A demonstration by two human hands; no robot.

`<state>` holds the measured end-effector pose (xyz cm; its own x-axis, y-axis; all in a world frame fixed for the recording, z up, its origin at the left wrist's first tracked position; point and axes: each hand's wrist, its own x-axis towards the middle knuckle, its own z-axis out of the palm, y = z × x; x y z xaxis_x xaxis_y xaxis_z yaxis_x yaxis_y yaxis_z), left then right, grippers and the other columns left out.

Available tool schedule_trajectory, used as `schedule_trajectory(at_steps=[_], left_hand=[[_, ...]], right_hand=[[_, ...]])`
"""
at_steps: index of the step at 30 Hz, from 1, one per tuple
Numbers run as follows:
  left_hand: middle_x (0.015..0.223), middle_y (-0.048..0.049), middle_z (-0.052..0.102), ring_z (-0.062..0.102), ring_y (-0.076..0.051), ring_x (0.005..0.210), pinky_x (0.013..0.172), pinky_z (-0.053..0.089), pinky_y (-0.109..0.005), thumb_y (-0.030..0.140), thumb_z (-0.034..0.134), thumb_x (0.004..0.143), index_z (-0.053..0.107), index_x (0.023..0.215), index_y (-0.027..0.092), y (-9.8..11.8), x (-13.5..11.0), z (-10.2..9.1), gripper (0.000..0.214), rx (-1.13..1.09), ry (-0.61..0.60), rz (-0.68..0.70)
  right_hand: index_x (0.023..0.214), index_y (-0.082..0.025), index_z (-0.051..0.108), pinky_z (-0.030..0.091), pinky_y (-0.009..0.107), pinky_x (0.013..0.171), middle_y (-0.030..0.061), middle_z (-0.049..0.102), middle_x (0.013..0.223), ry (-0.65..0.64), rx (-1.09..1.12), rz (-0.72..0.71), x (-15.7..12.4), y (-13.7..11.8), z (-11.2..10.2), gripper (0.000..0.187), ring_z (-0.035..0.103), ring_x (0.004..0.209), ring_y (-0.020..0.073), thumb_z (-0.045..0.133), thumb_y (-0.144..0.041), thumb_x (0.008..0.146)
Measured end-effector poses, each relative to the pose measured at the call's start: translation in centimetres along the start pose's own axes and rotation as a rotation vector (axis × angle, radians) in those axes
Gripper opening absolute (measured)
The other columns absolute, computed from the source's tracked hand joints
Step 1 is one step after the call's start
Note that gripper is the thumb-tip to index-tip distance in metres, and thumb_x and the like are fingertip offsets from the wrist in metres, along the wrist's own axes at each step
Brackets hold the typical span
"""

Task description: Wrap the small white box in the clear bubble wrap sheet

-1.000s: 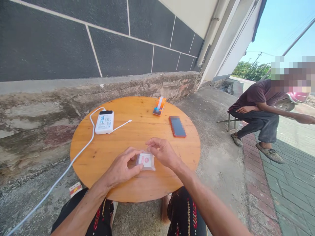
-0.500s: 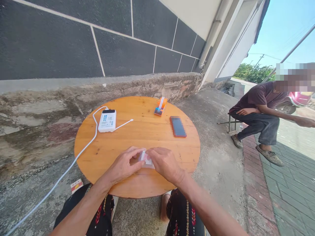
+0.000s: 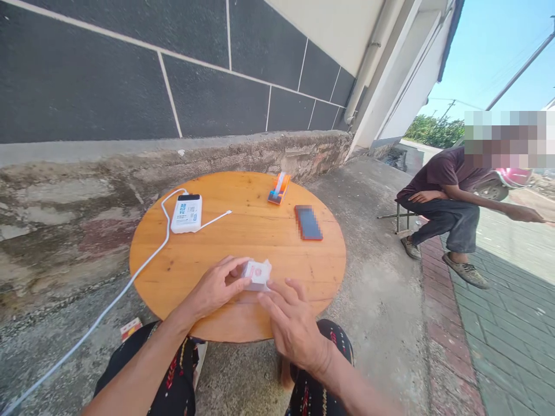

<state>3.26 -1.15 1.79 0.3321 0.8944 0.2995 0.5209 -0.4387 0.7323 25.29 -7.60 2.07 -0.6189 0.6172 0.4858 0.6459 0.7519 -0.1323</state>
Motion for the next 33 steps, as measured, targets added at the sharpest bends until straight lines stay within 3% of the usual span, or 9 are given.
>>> schedule_trajectory(at_steps=[3,5,10,13,16,23,29,33], left_hand=[[0.099,-0.0033,0.063,0.059,-0.018,0.091,0.079,0.049,-0.029,0.032,0.057,0.082,0.058,0.118,0.023,0.2,0.0,-0.1,0.037,0.009,0.006,-0.010],[0.101,-0.0043,0.062,0.059,-0.018,0.090,0.078,0.050,-0.029,0.032,0.059,0.080,0.058,0.119,0.022,0.4,-0.1,-0.2,0.040,0.016,0.001,-0.007],[0.117,-0.0075,0.056,0.057,-0.021,0.101,0.086,0.051,-0.034,0.032,0.063,0.076,0.053,0.126,0.021,0.5,-0.3,-0.4,0.052,0.036,-0.022,0.022],[0.123,-0.0069,0.052,0.055,-0.023,0.108,0.093,0.048,-0.038,0.031,0.063,0.076,0.049,0.129,0.025,0.2,-0.4,-0.3,0.055,0.054,-0.039,0.031],[0.126,-0.0069,0.049,0.051,-0.023,0.115,0.099,0.045,-0.039,0.031,0.062,0.077,0.050,0.128,0.026,-0.1,-0.3,-0.1,0.053,0.067,-0.041,0.028],[0.131,-0.0074,0.048,0.047,-0.025,0.123,0.103,0.042,-0.041,0.029,0.060,0.079,0.057,0.122,0.025,-0.1,0.0,0.2,0.043,0.084,-0.032,-0.013],[0.140,-0.0086,0.043,0.043,-0.026,0.128,0.109,0.035,-0.045,0.029,0.061,0.079,0.057,0.121,0.023,-0.1,0.2,0.6,0.043,0.094,0.011,-0.045],[0.124,-0.0067,0.059,0.052,-0.024,0.117,0.103,0.041,-0.043,0.026,0.061,0.080,0.056,0.120,0.023,0.0,0.3,0.5,0.040,0.033,-0.007,0.009]], right_hand=[[0.128,-0.027,0.047,0.041,0.048,0.099,0.0081,0.063,0.120,0.194,0.136,0.229,-0.3,0.4,0.5,0.046,0.052,0.119,0.0239,0.044,-0.008,0.086],[0.132,-0.026,0.044,0.040,0.048,0.101,0.0103,0.056,0.129,0.236,0.212,0.350,-0.1,1.4,1.0,0.045,0.049,0.123,0.0250,0.049,-0.017,0.088],[0.147,-0.019,0.022,0.033,0.053,0.106,0.0192,0.035,0.147,-0.022,0.342,0.395,1.6,5.0,1.7,0.093,0.036,0.134,0.0328,0.069,-0.051,0.073],[0.148,-0.018,0.020,0.032,0.053,0.107,0.0198,0.035,0.147,-0.125,0.385,0.373,2.6,5.9,1.6,0.103,0.036,0.133,0.0335,0.073,-0.055,0.068],[0.146,-0.021,0.026,0.033,0.050,0.106,0.0152,0.045,0.141,-0.119,0.427,0.357,2.9,5.7,2.1,0.094,0.041,0.130,0.0308,0.072,-0.054,0.070],[0.136,-0.023,0.043,0.042,0.046,0.100,0.0106,0.055,0.133,0.091,0.458,0.496,1.9,4.6,4.4,0.065,0.053,0.119,0.0265,0.067,-0.044,0.080],[0.140,-0.022,0.038,0.042,0.047,0.100,0.0116,0.054,0.133,0.132,0.318,0.391,2.1,4.2,4.3,0.056,0.052,0.120,0.0268,0.056,-0.036,0.088],[0.145,-0.021,0.027,0.039,0.047,0.103,0.0128,0.046,0.141,0.120,0.284,0.351,2.1,3.8,4.3,0.065,0.046,0.126,0.0269,0.056,-0.035,0.088]])
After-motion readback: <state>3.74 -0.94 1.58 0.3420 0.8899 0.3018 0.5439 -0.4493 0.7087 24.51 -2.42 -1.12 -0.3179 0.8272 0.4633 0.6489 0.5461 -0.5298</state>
